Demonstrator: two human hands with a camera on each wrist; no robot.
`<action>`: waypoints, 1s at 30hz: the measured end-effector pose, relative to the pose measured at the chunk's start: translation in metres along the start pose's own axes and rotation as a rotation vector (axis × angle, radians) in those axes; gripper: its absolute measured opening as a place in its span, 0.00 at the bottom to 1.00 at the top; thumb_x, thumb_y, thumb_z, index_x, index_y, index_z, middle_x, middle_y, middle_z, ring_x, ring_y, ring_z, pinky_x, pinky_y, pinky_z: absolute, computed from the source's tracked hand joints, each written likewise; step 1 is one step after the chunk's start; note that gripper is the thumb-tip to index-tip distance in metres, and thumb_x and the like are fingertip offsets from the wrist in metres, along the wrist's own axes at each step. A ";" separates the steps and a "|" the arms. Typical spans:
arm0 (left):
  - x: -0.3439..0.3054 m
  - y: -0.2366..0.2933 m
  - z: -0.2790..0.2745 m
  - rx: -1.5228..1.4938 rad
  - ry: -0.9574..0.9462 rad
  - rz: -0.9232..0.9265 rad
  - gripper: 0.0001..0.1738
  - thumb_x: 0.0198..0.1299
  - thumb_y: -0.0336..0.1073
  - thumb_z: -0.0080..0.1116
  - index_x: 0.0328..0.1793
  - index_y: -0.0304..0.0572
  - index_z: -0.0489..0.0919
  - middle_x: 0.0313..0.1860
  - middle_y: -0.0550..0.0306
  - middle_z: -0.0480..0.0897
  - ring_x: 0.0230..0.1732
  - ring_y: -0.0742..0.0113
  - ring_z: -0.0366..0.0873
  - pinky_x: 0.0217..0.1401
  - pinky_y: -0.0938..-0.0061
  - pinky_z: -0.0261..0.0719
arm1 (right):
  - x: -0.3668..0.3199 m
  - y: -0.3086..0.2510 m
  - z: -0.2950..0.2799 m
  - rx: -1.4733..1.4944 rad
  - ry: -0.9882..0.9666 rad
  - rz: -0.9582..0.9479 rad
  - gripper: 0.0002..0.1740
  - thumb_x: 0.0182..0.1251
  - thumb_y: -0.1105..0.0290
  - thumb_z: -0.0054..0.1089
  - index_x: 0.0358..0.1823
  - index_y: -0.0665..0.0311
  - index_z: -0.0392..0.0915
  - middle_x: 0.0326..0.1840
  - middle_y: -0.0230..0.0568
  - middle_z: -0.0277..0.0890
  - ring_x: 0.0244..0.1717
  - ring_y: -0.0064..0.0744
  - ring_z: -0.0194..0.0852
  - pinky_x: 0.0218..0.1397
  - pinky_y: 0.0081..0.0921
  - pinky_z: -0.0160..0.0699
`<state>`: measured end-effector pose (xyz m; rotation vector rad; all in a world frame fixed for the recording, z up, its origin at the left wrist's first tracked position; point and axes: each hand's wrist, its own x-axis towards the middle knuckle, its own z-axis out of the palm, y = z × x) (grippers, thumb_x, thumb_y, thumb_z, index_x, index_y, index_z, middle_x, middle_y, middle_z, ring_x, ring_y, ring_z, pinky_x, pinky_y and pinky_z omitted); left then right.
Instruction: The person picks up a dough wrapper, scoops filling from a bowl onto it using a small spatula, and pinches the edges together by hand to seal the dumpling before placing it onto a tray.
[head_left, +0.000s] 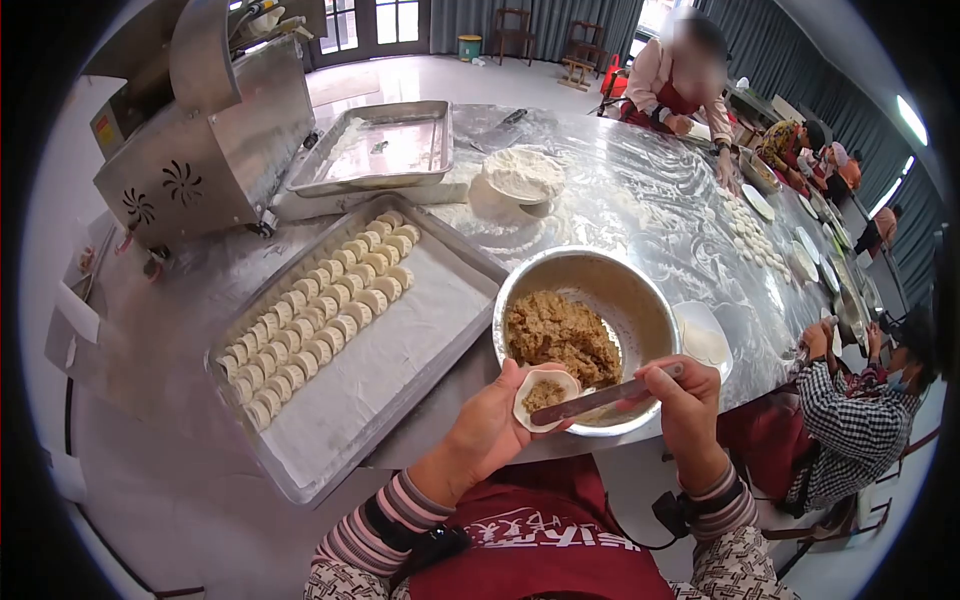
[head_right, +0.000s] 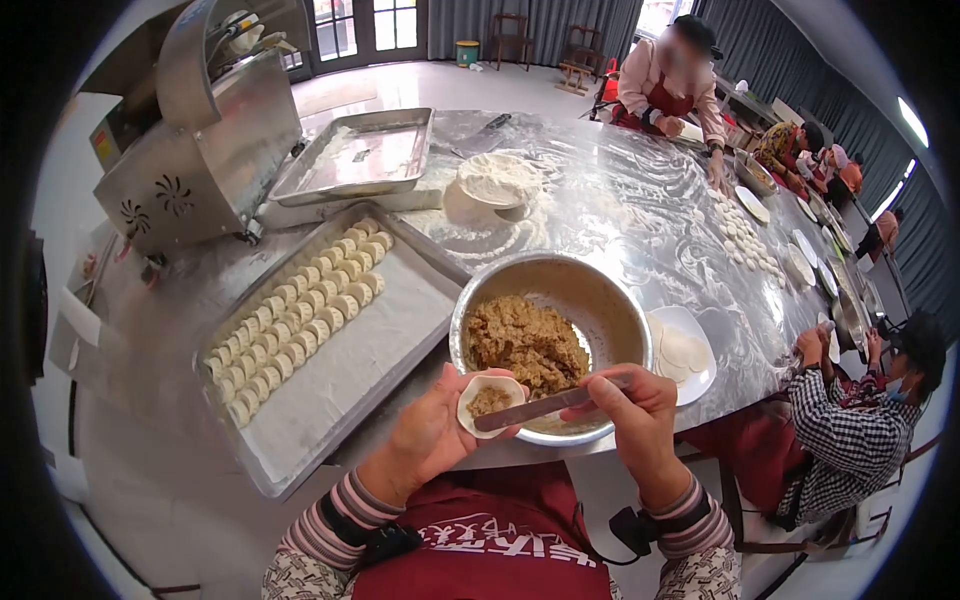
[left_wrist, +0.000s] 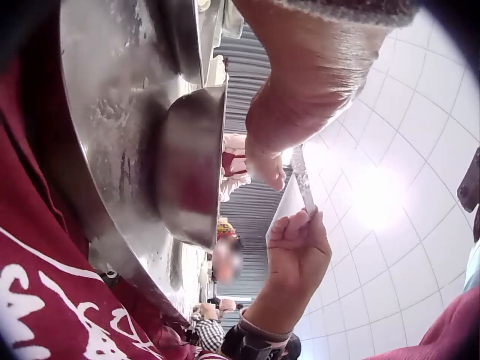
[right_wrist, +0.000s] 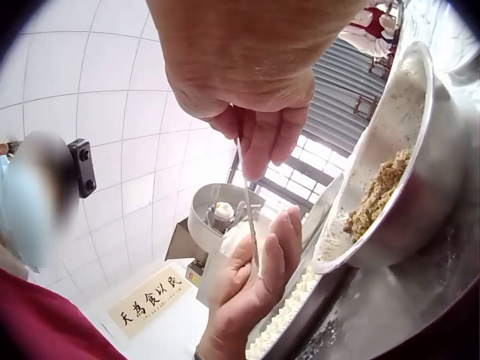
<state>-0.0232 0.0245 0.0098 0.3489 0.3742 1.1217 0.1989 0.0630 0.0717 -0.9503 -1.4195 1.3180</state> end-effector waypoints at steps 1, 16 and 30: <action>-0.001 0.000 0.001 0.021 0.004 -0.009 0.39 0.73 0.61 0.27 0.68 0.29 0.64 0.64 0.41 0.72 0.64 0.53 0.72 0.64 0.58 0.74 | 0.003 0.002 0.000 0.001 0.000 0.004 0.08 0.69 0.76 0.55 0.37 0.75 0.79 0.28 0.45 0.82 0.29 0.37 0.85 0.36 0.27 0.84; 0.004 -0.003 -0.005 0.082 0.069 0.004 0.39 0.71 0.63 0.32 0.68 0.31 0.64 0.64 0.43 0.72 0.64 0.52 0.73 0.64 0.61 0.74 | 0.003 0.015 0.002 0.031 0.171 -0.021 0.10 0.69 0.73 0.54 0.35 0.75 0.79 0.27 0.47 0.82 0.27 0.35 0.84 0.36 0.28 0.83; 0.019 -0.011 -0.009 -0.028 0.201 0.234 0.39 0.71 0.63 0.28 0.65 0.31 0.64 0.60 0.39 0.73 0.63 0.50 0.71 0.67 0.56 0.69 | -0.045 0.022 0.015 -1.067 -0.439 -1.104 0.09 0.60 0.72 0.64 0.40 0.68 0.80 0.40 0.46 0.83 0.43 0.38 0.85 0.51 0.33 0.80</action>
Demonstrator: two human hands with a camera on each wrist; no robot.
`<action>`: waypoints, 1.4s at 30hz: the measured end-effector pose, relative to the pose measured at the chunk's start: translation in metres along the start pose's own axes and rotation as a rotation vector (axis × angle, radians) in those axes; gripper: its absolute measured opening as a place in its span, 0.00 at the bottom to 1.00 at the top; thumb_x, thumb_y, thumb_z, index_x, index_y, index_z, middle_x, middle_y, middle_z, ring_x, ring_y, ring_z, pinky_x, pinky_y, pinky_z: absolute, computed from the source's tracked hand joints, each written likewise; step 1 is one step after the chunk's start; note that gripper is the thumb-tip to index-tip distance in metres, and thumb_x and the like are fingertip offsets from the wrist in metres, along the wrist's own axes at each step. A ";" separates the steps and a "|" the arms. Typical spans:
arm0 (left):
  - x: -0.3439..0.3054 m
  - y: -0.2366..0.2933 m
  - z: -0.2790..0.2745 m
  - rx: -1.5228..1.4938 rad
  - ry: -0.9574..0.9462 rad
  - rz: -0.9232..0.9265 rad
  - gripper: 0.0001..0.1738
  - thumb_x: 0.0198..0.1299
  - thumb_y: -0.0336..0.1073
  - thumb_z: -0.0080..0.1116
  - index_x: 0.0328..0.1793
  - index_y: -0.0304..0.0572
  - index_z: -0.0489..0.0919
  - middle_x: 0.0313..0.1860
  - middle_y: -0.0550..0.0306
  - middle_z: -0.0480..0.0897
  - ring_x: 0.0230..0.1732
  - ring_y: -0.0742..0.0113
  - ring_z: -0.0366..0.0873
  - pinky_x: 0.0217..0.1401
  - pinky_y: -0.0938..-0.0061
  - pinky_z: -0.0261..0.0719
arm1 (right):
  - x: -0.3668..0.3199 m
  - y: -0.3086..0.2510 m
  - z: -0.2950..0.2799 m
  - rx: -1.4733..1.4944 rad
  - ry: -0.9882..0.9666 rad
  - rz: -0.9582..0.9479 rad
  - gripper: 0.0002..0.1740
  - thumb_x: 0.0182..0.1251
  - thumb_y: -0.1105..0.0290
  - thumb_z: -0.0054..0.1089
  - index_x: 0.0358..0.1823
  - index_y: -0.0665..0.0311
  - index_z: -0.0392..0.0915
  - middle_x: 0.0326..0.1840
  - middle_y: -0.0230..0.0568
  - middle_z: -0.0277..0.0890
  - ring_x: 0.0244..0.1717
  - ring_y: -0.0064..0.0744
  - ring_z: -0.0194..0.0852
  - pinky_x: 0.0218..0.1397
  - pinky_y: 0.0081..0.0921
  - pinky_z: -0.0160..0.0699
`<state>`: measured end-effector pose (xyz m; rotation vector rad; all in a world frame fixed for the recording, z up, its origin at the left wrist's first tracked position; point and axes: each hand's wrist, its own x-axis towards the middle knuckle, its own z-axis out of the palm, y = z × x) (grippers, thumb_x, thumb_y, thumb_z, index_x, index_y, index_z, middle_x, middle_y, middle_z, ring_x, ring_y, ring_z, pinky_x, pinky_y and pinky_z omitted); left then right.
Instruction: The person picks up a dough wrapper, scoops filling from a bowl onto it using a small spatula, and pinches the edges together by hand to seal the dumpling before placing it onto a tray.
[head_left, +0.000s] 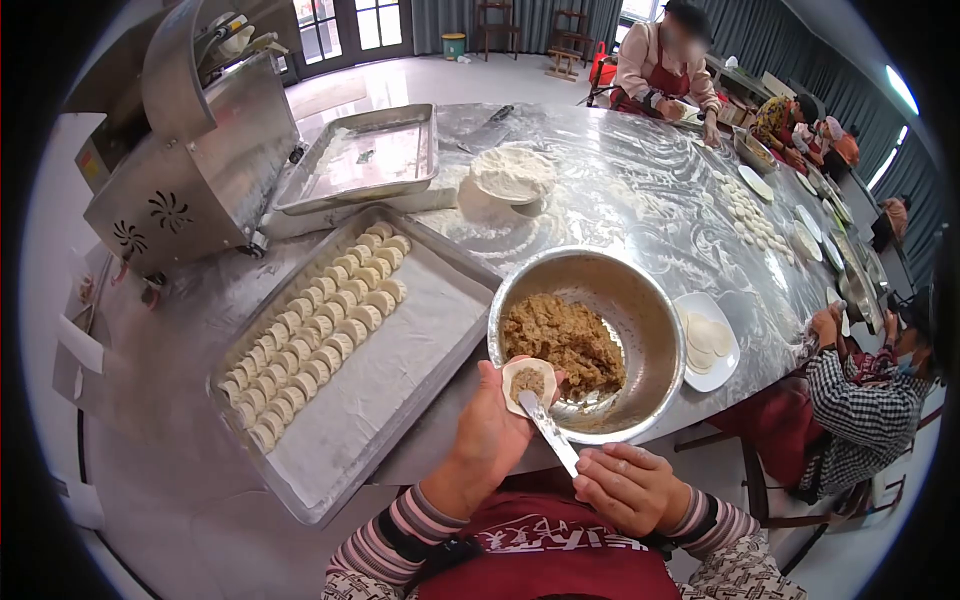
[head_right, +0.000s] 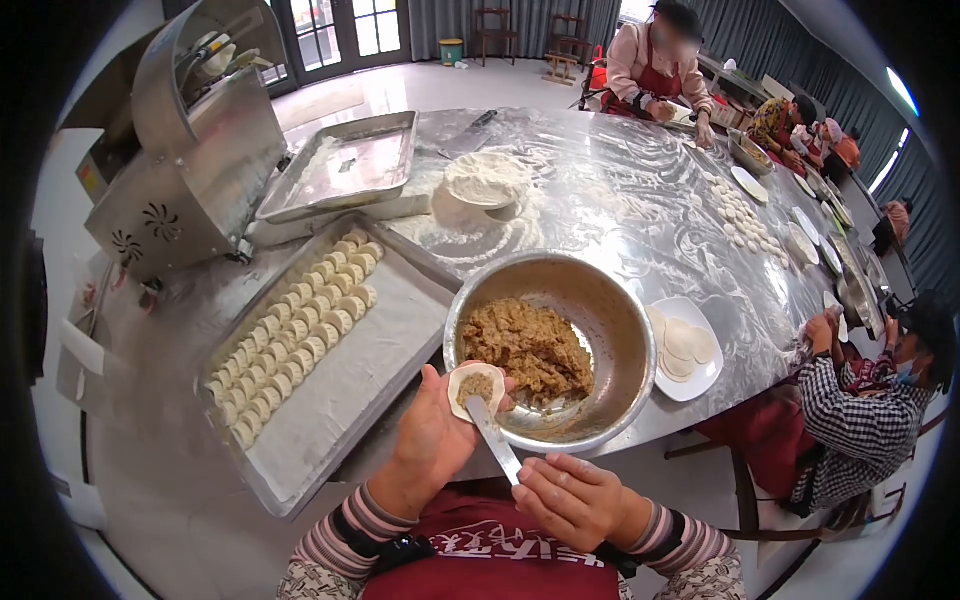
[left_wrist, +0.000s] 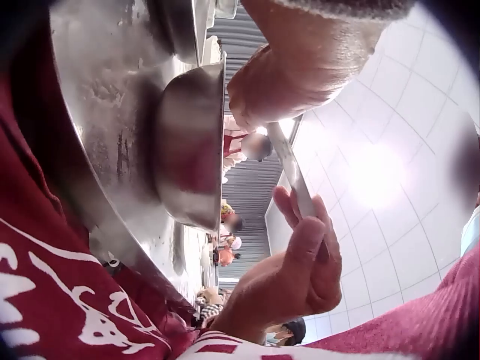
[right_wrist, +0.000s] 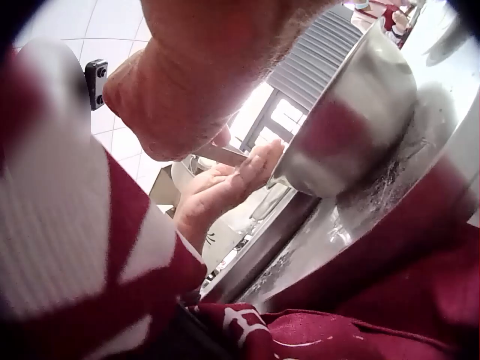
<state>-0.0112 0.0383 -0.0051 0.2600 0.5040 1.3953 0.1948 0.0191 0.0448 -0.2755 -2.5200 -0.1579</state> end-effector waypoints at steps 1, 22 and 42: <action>0.000 0.001 -0.002 0.000 -0.008 -0.002 0.38 0.72 0.63 0.28 0.65 0.31 0.65 0.60 0.39 0.74 0.63 0.49 0.71 0.67 0.56 0.69 | 0.000 -0.001 -0.006 0.007 0.009 0.013 0.09 0.61 0.72 0.64 0.40 0.69 0.80 0.41 0.45 0.83 0.43 0.38 0.85 0.52 0.33 0.80; -0.028 0.012 0.001 0.257 -0.109 -0.147 0.38 0.73 0.60 0.32 0.70 0.28 0.62 0.65 0.39 0.71 0.66 0.49 0.70 0.71 0.57 0.67 | -0.045 0.070 0.040 0.075 0.452 1.026 0.06 0.59 0.79 0.62 0.39 0.66 0.80 0.28 0.45 0.80 0.29 0.37 0.83 0.31 0.28 0.78; -0.045 -0.002 -0.005 0.049 -0.183 -0.342 0.37 0.73 0.59 0.35 0.70 0.30 0.62 0.63 0.45 0.72 0.66 0.56 0.70 0.71 0.62 0.66 | 0.006 0.008 0.037 0.151 0.201 0.144 0.10 0.46 0.74 0.67 0.33 0.62 0.80 0.49 0.44 0.78 0.50 0.43 0.75 0.52 0.41 0.78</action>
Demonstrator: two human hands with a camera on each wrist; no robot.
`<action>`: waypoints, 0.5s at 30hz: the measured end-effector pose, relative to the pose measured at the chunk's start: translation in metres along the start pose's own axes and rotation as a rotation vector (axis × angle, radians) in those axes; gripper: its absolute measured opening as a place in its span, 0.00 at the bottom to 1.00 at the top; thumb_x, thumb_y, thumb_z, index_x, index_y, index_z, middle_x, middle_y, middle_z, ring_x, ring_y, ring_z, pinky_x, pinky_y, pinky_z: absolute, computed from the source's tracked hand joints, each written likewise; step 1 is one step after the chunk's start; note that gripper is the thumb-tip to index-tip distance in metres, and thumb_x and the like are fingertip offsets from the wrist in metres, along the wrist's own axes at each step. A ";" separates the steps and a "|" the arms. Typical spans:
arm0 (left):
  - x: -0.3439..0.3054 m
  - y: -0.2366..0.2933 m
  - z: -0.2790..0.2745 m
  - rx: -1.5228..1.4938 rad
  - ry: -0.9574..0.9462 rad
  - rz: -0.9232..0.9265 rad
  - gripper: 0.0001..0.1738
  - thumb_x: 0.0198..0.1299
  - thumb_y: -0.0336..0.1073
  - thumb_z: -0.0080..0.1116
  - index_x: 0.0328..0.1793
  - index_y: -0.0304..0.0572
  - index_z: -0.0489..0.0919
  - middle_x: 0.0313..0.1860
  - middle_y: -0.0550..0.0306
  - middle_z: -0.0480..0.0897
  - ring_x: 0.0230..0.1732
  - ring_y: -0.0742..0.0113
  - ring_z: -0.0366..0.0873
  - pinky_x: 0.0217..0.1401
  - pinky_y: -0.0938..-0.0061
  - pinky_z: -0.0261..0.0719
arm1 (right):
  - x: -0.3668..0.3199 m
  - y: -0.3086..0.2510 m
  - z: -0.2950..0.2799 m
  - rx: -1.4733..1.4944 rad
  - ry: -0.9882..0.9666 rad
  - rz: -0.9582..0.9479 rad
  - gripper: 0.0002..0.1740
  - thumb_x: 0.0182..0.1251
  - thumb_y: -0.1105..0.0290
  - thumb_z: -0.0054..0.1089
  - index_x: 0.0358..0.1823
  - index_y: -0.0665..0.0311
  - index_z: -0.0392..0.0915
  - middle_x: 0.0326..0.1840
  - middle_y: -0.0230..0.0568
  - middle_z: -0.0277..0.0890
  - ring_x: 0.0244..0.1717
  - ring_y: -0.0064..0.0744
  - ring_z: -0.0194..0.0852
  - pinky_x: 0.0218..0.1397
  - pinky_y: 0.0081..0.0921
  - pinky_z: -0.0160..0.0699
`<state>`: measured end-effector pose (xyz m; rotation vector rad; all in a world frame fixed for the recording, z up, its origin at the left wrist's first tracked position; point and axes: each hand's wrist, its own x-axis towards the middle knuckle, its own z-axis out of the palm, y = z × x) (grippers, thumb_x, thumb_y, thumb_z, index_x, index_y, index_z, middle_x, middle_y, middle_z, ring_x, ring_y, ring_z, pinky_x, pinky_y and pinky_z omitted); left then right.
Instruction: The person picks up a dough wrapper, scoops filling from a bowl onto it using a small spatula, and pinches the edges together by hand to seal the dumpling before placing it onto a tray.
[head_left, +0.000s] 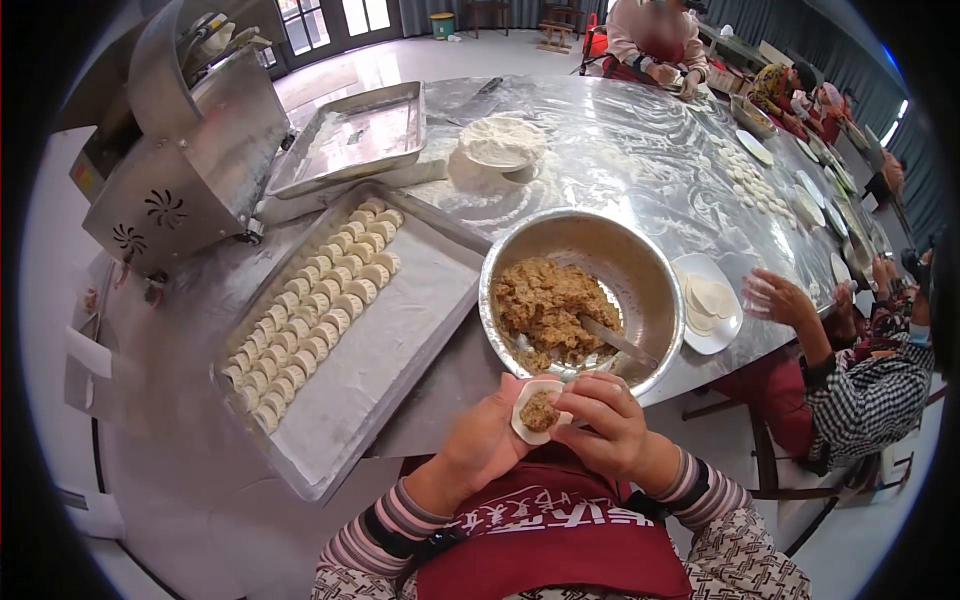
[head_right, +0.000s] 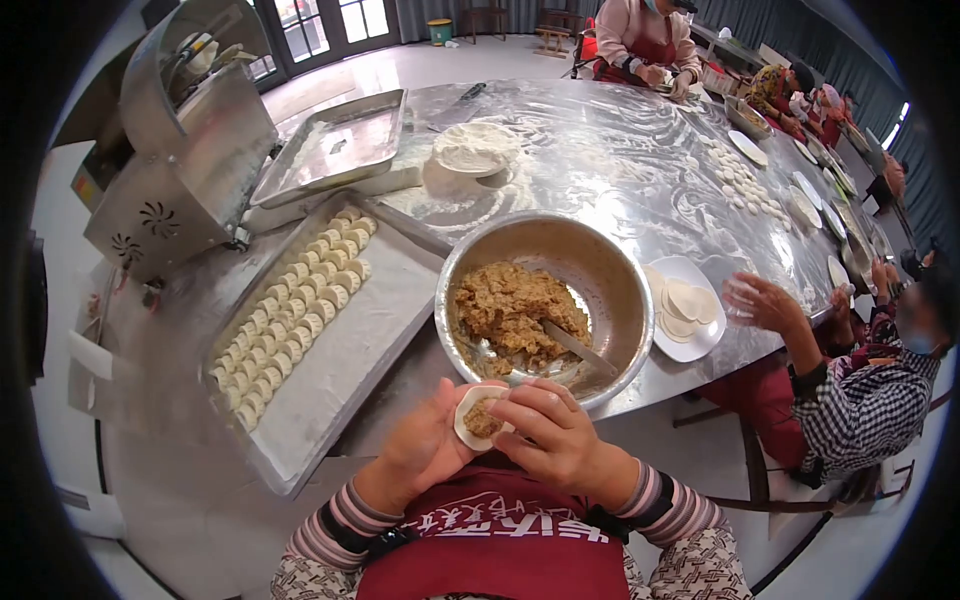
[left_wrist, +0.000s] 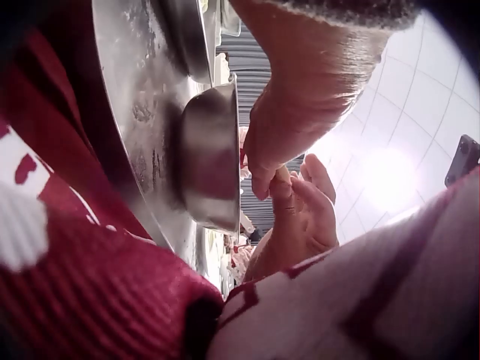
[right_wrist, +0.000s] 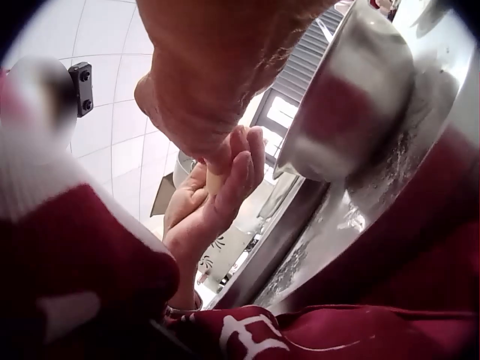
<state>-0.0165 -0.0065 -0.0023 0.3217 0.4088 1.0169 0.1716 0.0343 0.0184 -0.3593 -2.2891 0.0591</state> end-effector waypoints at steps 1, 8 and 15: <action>-0.001 -0.002 0.002 0.082 -0.023 0.026 0.33 0.73 0.53 0.40 0.70 0.30 0.62 0.63 0.47 0.72 0.65 0.60 0.71 0.70 0.64 0.67 | 0.000 0.001 0.003 0.016 0.023 0.017 0.10 0.45 0.73 0.68 0.32 0.62 0.80 0.50 0.45 0.78 0.50 0.45 0.75 0.52 0.41 0.77; -0.008 -0.010 0.010 0.817 0.066 0.191 0.27 0.68 0.27 0.52 0.72 0.33 0.60 0.60 0.54 0.73 0.63 0.69 0.70 0.67 0.73 0.69 | 0.012 0.005 0.010 0.276 0.105 0.339 0.13 0.44 0.77 0.71 0.34 0.64 0.80 0.47 0.46 0.78 0.50 0.52 0.74 0.49 0.41 0.76; -0.011 -0.007 0.019 0.629 0.139 0.383 0.28 0.68 0.26 0.50 0.74 0.35 0.59 0.66 0.49 0.72 0.65 0.67 0.70 0.69 0.72 0.66 | -0.004 -0.005 0.011 0.946 0.158 1.011 0.21 0.58 0.80 0.67 0.52 0.67 0.73 0.43 0.44 0.79 0.42 0.23 0.79 0.43 0.18 0.80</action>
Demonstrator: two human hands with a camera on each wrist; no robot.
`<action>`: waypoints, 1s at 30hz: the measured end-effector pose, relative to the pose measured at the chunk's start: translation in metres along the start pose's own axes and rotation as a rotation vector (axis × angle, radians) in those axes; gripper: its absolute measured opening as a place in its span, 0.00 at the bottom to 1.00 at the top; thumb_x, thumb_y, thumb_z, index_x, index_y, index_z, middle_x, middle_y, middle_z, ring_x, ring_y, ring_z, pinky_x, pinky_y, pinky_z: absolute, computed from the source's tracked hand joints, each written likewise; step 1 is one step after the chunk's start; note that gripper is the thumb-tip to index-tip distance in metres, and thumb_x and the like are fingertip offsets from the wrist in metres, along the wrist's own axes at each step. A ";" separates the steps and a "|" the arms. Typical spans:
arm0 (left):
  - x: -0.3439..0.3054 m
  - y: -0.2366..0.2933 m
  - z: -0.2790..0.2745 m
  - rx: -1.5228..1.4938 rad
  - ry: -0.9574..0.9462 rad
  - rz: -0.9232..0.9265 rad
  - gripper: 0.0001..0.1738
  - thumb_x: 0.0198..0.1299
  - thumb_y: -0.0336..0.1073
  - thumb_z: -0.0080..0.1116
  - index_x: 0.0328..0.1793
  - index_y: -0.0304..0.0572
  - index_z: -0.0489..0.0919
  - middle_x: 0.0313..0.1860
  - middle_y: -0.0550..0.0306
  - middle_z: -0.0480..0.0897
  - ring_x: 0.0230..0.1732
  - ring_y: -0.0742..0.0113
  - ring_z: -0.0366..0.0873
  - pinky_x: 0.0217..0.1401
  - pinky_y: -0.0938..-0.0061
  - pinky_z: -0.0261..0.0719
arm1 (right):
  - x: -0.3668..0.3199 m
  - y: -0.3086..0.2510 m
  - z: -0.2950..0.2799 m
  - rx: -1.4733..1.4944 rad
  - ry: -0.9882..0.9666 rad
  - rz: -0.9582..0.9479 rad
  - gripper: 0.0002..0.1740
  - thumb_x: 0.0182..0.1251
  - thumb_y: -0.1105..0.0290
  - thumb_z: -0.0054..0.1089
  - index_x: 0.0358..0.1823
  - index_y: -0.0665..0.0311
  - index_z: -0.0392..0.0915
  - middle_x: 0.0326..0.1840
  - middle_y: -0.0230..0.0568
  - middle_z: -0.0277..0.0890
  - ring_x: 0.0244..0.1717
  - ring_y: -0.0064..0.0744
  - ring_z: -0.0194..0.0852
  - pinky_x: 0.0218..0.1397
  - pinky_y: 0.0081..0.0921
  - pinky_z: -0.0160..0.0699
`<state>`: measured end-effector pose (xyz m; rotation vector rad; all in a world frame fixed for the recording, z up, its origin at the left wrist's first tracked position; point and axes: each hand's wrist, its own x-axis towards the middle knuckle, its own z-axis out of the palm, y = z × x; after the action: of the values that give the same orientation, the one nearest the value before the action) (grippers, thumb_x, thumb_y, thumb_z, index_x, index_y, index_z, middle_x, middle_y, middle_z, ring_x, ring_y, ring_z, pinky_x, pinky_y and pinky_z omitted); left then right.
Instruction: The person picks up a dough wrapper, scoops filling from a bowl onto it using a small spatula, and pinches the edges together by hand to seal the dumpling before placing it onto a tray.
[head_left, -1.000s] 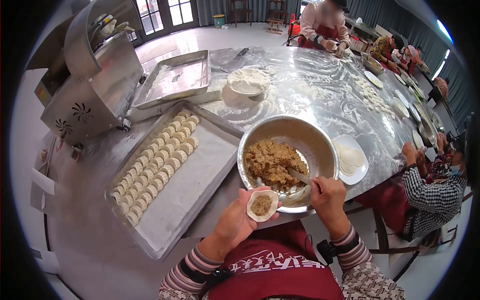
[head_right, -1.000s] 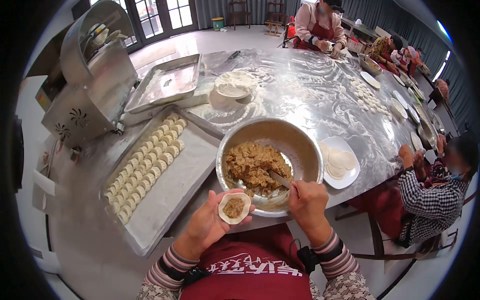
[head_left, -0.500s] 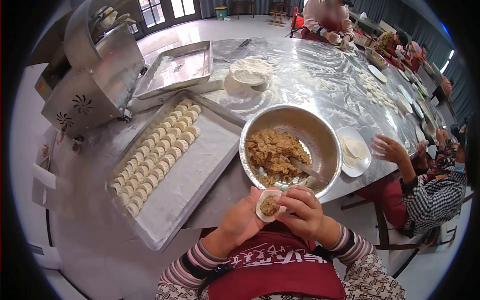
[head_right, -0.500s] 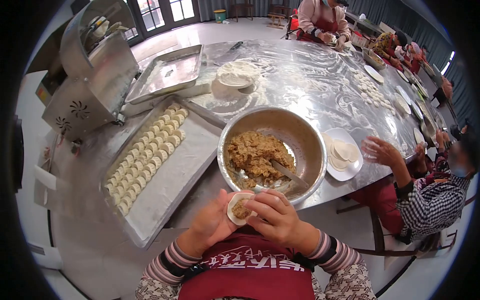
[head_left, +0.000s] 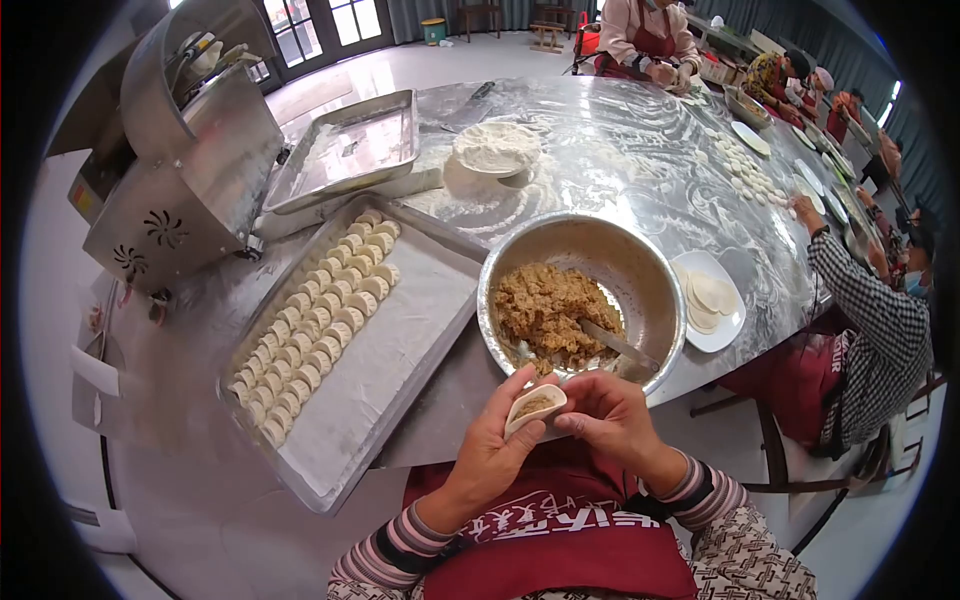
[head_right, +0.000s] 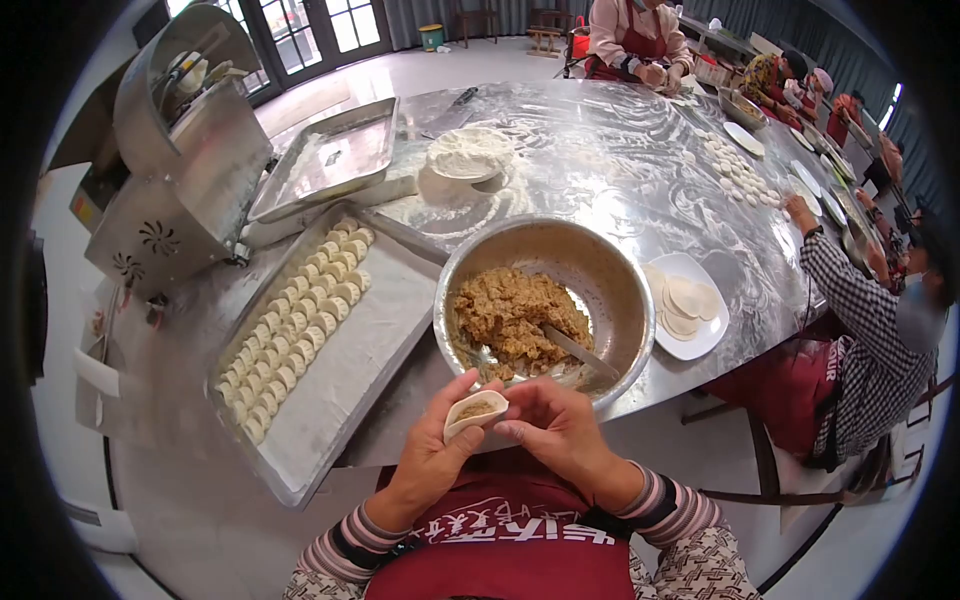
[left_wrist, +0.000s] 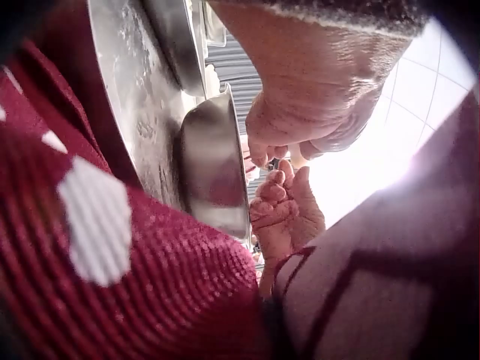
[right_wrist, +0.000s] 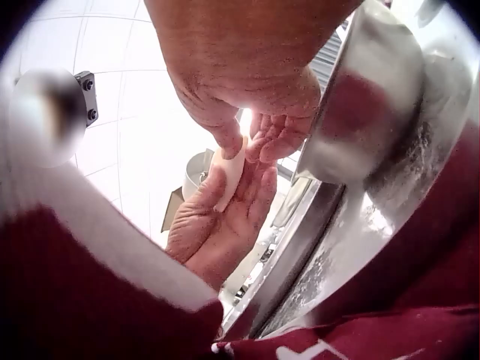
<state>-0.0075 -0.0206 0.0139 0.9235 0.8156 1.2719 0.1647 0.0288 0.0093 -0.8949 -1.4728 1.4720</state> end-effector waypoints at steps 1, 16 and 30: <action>0.000 -0.001 0.000 -0.001 -0.004 -0.003 0.28 0.68 0.26 0.50 0.74 0.35 0.59 0.66 0.49 0.72 0.65 0.67 0.70 0.69 0.72 0.66 | -0.001 0.001 0.001 0.208 -0.091 0.142 0.20 0.59 0.80 0.66 0.52 0.67 0.74 0.43 0.43 0.80 0.43 0.25 0.80 0.42 0.20 0.81; -0.001 -0.011 0.003 0.182 0.125 0.079 0.18 0.66 0.26 0.55 0.62 0.35 0.71 0.53 0.55 0.80 0.52 0.73 0.78 0.55 0.78 0.77 | -0.001 -0.004 0.008 -0.572 0.055 -0.425 0.12 0.54 0.78 0.68 0.40 0.68 0.79 0.31 0.45 0.78 0.28 0.38 0.78 0.29 0.28 0.75; -0.002 -0.014 0.000 0.431 0.136 0.100 0.20 0.64 0.25 0.56 0.62 0.35 0.71 0.52 0.55 0.81 0.52 0.72 0.78 0.55 0.79 0.76 | 0.001 0.006 0.004 -0.624 0.084 -0.582 0.08 0.53 0.78 0.70 0.35 0.69 0.80 0.28 0.45 0.80 0.27 0.34 0.81 0.27 0.23 0.76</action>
<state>-0.0021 -0.0236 0.0011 1.2416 1.1931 1.2785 0.1598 0.0286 0.0038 -0.7646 -1.9553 0.5463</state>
